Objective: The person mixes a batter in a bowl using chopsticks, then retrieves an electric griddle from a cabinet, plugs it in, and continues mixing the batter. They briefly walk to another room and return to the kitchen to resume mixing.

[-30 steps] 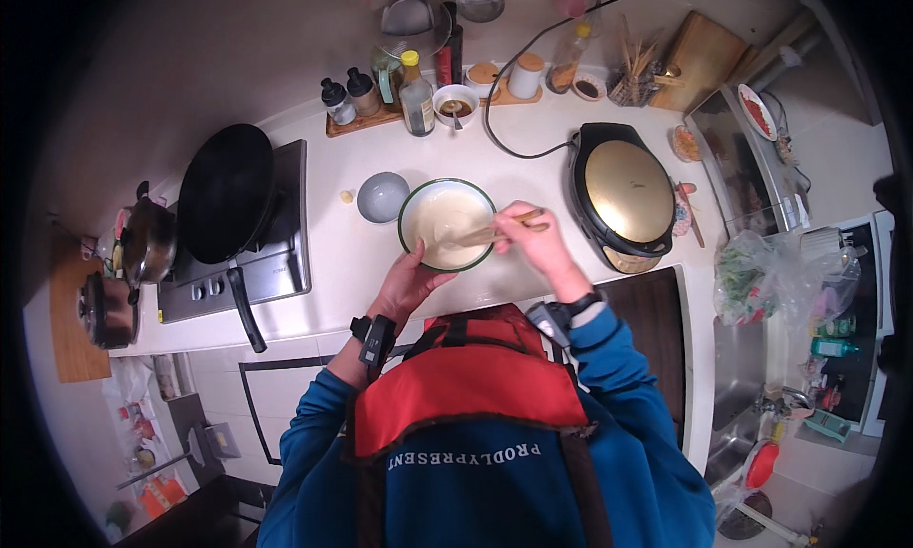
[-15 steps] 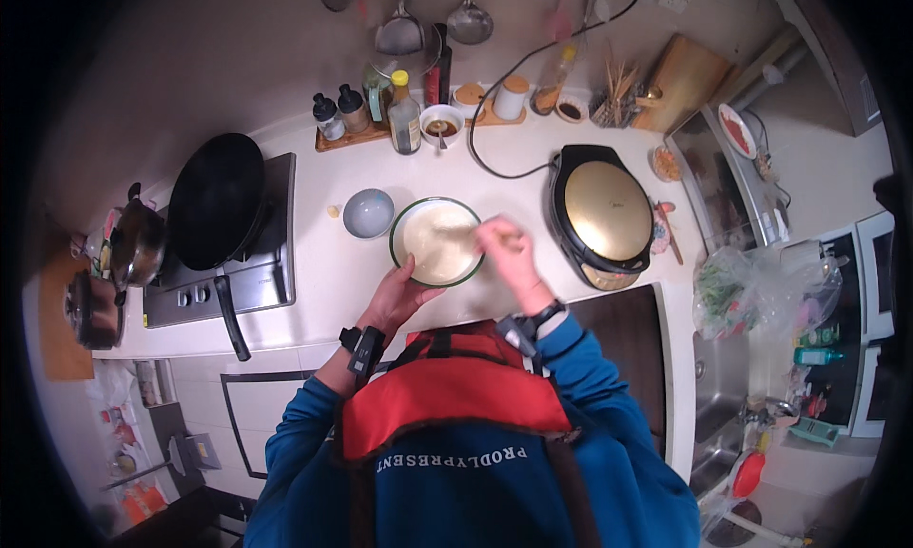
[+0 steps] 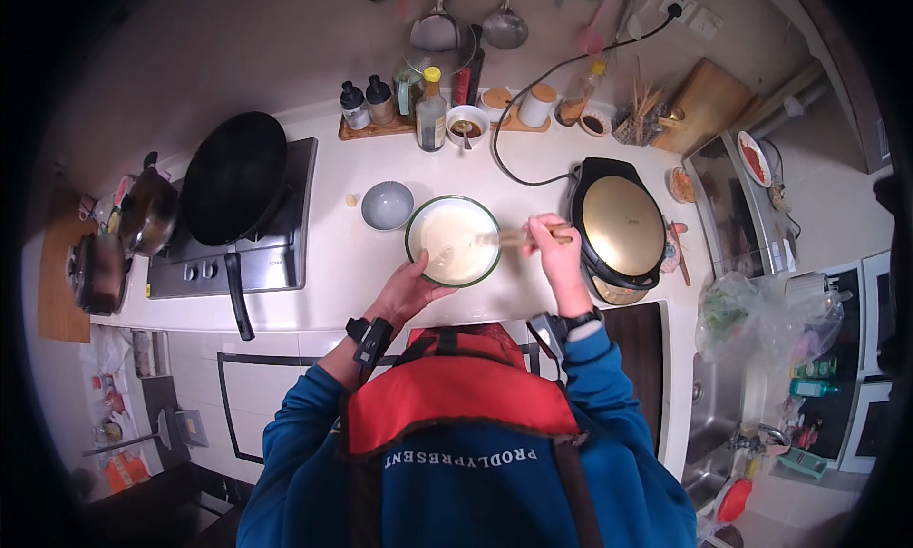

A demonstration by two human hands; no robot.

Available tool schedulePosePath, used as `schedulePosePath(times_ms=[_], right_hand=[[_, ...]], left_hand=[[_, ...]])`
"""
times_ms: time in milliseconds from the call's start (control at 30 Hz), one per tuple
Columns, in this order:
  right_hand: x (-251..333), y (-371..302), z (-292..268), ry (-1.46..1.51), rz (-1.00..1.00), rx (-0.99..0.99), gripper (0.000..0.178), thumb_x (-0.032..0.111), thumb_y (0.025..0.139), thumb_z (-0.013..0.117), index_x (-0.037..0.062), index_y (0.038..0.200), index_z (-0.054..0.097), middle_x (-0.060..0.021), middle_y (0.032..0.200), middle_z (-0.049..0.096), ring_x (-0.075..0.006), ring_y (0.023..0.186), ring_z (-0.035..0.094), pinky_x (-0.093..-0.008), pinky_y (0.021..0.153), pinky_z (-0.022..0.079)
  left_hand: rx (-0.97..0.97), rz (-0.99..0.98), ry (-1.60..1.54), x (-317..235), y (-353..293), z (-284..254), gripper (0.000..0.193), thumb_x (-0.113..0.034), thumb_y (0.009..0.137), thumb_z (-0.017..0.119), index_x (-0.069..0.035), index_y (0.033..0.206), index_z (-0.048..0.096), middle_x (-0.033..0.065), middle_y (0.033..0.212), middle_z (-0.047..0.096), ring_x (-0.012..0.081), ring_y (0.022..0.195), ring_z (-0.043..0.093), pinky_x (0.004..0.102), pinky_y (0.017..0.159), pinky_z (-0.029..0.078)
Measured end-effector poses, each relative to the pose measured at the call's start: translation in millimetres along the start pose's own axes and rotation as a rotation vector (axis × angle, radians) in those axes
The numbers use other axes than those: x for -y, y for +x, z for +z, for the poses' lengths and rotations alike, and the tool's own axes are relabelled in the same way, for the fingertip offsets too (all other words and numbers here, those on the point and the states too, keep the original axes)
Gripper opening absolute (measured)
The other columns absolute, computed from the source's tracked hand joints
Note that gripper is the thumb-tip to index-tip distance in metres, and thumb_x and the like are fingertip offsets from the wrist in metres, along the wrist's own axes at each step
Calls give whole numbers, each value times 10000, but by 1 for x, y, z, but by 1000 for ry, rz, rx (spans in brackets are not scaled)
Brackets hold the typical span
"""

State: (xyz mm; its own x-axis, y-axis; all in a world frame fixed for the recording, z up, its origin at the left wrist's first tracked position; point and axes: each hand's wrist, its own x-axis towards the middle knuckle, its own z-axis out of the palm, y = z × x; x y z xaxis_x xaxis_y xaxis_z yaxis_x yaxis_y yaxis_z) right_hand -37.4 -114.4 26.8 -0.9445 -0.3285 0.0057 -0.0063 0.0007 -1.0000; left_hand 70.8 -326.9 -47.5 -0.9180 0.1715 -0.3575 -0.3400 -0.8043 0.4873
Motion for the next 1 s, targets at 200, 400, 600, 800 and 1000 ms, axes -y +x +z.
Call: schedulePosePath(times_ms=[200, 400, 600, 800, 1000], right_hand=[[6, -3, -2, -26, 63, 184, 169, 105, 915, 558, -22, 823, 621, -60, 741, 618, -135, 597, 598, -247, 573, 489], [-5, -2, -5, 8, -139, 325, 127, 62, 901, 560, -27, 841, 629, -61, 764, 610, -129, 618, 595, -245, 592, 488], [-1, -1, 1, -31, -84, -98, 154, 80, 897, 574, -21, 798, 634, -50, 668, 584, -116, 536, 563, -238, 530, 469], [13, -9, 1, -88, 36, 177, 157, 79, 896, 571, -8, 781, 632, -46, 721, 581, -104, 621, 582, -239, 599, 473], [-7, -5, -3, 12, -213, 247, 151, 64, 892, 582, -32, 785, 629, -75, 736, 619, -136, 518, 564, -238, 520, 466]], left_hand=[[-10, 1, 9, 0, -2, 1, 515, -359, 982, 425, -16, 1351, 320, 157, 1298, 478, 286, 1161, 531, 389, 884, 544], [-32, -19, 11, 4, -3, 2, 509, -358, 984, 414, -16, 1350, 327, 162, 1297, 480, 291, 1156, 536, 399, 898, 536], [-28, -34, -5, 5, -2, 2, 503, -359, 985, 407, -22, 1351, 329, 160, 1292, 486, 286, 1153, 539, 386, 892, 542], [-38, -24, -11, 5, -1, -2, 509, -372, 983, 403, -23, 1347, 333, 162, 1290, 485, 290, 1137, 549, 375, 858, 565], [-33, -14, -11, 7, 2, -3, 557, -404, 961, 438, -14, 1347, 341, 170, 1298, 477, 302, 1144, 544, 383, 868, 559]])
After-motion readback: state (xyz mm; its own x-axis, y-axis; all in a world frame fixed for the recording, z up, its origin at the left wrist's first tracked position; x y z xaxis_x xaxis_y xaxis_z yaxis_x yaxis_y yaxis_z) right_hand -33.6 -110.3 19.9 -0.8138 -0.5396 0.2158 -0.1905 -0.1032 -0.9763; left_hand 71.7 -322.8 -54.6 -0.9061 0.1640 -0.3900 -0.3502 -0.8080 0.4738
